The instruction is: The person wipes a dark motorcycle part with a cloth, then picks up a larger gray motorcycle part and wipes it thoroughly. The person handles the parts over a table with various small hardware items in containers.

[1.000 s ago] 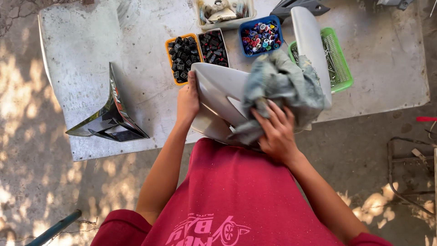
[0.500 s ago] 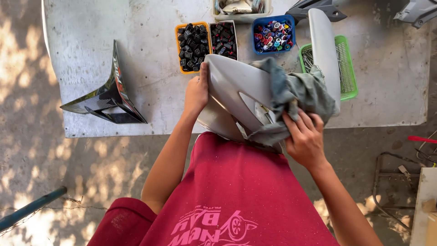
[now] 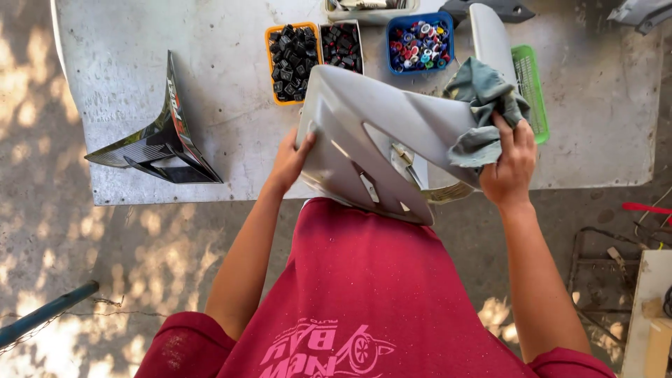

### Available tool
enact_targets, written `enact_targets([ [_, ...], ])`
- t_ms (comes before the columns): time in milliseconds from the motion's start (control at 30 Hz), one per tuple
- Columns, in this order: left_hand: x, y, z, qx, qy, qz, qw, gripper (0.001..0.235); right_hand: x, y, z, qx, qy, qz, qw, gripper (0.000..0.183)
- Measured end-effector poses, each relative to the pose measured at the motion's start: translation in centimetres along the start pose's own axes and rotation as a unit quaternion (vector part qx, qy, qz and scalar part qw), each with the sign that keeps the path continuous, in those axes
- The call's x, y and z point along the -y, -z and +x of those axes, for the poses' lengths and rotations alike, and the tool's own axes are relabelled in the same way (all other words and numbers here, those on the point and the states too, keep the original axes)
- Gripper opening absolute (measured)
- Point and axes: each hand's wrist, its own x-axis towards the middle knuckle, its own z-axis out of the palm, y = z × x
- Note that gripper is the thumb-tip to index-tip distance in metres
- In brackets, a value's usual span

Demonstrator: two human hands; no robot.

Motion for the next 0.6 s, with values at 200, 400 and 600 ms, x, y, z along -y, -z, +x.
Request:
enact_targets([
  [200,4.0,-0.5,0.1,-0.077,0.007,-0.073,0.994,0.059,4.2,-1.4,5.0,0.059,0.083,-0.064,0.993,0.076],
  [400,-3.5,-4.0,1.6,-0.039,-0.056,-0.095,0.993,0.062,15.0,-1.5,14.6,0.137,0.158,0.013,0.978,0.059],
  [600,-5.9,-3.0,3.9,-0.038,-0.009,-0.123,0.992,0.059,13.4,-4.9,18.9,0.116,0.177,0.063,0.975,0.050],
])
